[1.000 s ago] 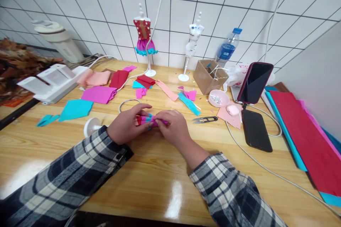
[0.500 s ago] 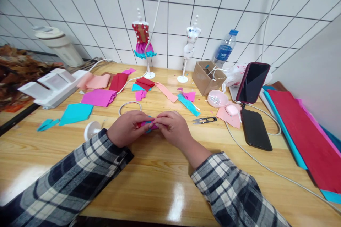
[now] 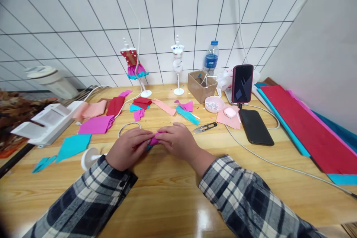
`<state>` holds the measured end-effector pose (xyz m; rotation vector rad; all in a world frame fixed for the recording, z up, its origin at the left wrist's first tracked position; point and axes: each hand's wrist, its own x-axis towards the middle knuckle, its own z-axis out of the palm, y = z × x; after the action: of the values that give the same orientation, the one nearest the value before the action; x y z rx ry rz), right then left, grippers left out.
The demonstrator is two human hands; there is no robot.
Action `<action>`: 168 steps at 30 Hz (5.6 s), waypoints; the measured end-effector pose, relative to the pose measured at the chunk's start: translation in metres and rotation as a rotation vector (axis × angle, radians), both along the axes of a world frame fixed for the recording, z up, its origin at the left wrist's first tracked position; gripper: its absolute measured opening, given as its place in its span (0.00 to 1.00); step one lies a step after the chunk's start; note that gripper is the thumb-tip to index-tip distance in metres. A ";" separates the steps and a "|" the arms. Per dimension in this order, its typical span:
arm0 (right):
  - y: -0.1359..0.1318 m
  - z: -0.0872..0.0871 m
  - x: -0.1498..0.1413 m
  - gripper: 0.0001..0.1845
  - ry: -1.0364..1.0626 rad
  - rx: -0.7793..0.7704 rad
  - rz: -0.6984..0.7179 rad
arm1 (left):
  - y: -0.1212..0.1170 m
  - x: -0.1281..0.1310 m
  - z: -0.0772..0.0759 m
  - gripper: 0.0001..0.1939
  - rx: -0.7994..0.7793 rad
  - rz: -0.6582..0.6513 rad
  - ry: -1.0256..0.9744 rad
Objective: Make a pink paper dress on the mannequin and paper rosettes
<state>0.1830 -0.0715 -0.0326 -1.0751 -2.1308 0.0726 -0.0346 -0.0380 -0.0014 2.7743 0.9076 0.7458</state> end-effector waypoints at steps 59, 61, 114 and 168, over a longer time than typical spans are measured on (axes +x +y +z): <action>-0.008 0.036 0.076 0.26 0.216 0.322 -0.189 | 0.007 -0.032 0.013 0.17 -0.162 0.053 0.152; -0.004 0.037 0.070 0.33 0.513 0.187 -0.229 | 0.003 -0.024 0.007 0.16 -0.174 0.069 0.096; -0.015 0.056 0.034 0.18 1.257 -0.553 0.226 | -0.044 0.023 -0.017 0.17 -0.743 0.145 -0.291; -0.032 0.050 -0.001 0.17 1.586 -1.163 0.409 | -0.037 0.024 -0.019 0.19 -0.857 0.274 -0.648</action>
<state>0.1820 -0.1036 0.0170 -0.5774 -0.6133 1.8124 -0.0107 -0.0747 -0.0209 1.5555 1.1084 0.9206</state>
